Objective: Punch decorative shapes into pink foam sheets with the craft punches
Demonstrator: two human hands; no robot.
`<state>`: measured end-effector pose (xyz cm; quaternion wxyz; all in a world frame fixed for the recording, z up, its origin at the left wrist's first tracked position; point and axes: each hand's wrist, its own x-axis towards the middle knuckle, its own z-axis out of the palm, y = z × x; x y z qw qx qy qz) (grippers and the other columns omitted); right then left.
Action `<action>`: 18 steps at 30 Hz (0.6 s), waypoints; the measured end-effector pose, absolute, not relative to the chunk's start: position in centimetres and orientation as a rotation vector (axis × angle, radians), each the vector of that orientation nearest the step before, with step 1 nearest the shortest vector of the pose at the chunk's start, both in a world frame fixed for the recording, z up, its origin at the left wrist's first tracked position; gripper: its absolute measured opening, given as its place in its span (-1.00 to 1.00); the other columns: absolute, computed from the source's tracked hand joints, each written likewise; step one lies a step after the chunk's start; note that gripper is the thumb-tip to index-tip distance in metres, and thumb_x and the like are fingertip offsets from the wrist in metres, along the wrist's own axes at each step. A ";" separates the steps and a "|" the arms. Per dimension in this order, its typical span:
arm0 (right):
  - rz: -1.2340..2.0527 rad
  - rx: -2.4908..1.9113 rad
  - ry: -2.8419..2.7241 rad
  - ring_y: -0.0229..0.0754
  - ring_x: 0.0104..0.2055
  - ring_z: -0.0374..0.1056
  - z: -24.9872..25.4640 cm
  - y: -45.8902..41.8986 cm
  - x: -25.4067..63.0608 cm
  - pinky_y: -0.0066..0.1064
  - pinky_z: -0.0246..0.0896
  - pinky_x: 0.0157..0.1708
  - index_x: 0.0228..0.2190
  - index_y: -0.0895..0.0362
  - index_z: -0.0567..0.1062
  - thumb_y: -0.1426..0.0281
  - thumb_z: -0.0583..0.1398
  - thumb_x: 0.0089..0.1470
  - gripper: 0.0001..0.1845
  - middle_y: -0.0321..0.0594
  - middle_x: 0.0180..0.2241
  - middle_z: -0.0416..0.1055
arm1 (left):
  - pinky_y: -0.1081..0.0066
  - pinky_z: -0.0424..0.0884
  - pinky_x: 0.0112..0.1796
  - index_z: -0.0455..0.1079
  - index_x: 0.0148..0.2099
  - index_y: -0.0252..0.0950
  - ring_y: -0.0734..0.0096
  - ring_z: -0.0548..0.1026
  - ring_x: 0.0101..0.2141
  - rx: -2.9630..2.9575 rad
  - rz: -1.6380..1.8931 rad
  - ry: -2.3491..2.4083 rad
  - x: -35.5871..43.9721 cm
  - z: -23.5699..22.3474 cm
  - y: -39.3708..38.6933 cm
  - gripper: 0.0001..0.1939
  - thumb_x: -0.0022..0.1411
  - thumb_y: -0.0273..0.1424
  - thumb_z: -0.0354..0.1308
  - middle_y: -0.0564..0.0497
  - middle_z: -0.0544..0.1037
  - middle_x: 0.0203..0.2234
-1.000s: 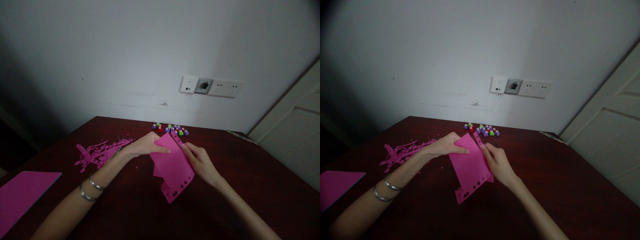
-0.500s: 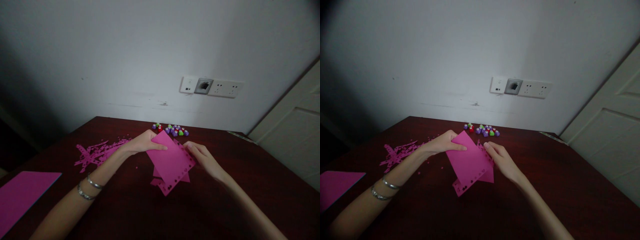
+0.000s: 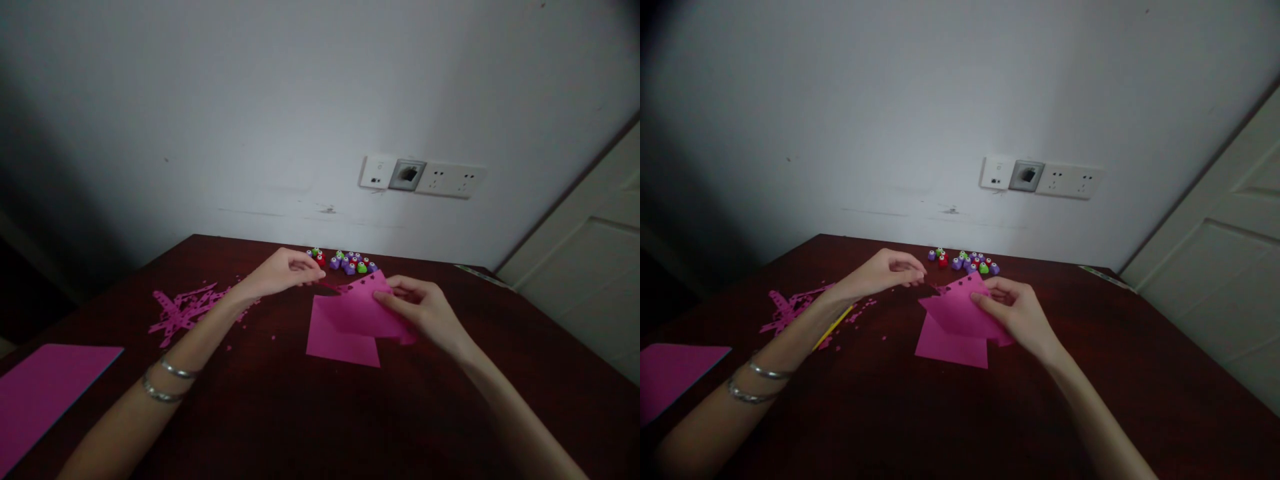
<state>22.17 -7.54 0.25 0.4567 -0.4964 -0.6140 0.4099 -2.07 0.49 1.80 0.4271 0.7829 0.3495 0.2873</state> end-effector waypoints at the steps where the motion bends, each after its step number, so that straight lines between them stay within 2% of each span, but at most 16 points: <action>1: 1.029 -1.230 -1.549 -0.29 -0.51 0.34 0.6 -7.9 22.0 -0.47 0.26 -0.55 -0.42 0.17 0.50 0.19 0.25 -0.10 -0.72 -0.20 -0.46 0.47 | 0.46 0.33 -0.34 0.46 -0.29 -0.35 0.47 0.44 -0.39 1.996 0.785 0.879 -1.9 2.1 0.1 -0.70 0.03 -0.20 0.19 -0.06 0.53 -0.40; 5: 1.091 -1.234 -1.671 -0.34 -0.56 0.28 1.3 -9.2 20.9 -0.53 0.16 -0.63 -0.42 0.15 0.51 0.22 0.23 -0.05 -0.76 -0.25 -0.51 0.44 | 0.48 0.31 -0.34 0.46 -0.26 -0.33 0.47 0.43 -0.35 2.031 0.767 0.726 -0.8 2.5 -1.8 -0.73 0.05 -0.24 0.18 -0.04 0.52 -0.34; 8: 1.127 -1.231 -1.733 -0.37 -0.59 0.24 1.4 -9.8 20.3 -0.54 0.09 -0.66 -0.44 0.15 0.51 0.24 0.22 -0.04 -0.78 -0.28 -0.53 0.40 | 0.53 0.28 -0.40 0.45 -0.28 -0.34 0.53 0.39 -0.42 1.995 0.645 0.601 -0.1 2.2 -3.0 -0.75 0.05 -0.26 0.18 0.01 0.50 -0.41; 13: 1.170 -1.212 -1.836 -0.34 -0.51 0.23 1.3 -10.0 20.1 -0.51 0.12 -0.57 -0.42 0.16 0.51 0.22 0.19 -0.01 -0.75 -0.26 -0.48 0.40 | 0.56 0.18 -0.49 0.43 -0.39 -0.36 0.62 0.26 -0.54 2.006 0.561 0.574 0.7 1.6 -3.6 -0.76 0.12 -0.26 0.12 0.09 0.40 -0.57; 18: 1.151 -1.185 -1.919 -0.32 -0.49 0.20 0.9 -9.6 20.1 -0.47 0.14 -0.51 -0.48 0.16 0.48 0.17 0.17 0.00 -0.70 -0.28 -0.49 0.39 | 0.56 0.13 -0.52 0.40 -0.44 -0.36 0.63 0.19 -0.57 1.946 0.532 0.557 1.3 1.1 -3.6 -0.75 0.13 -0.26 0.11 0.12 0.30 -0.63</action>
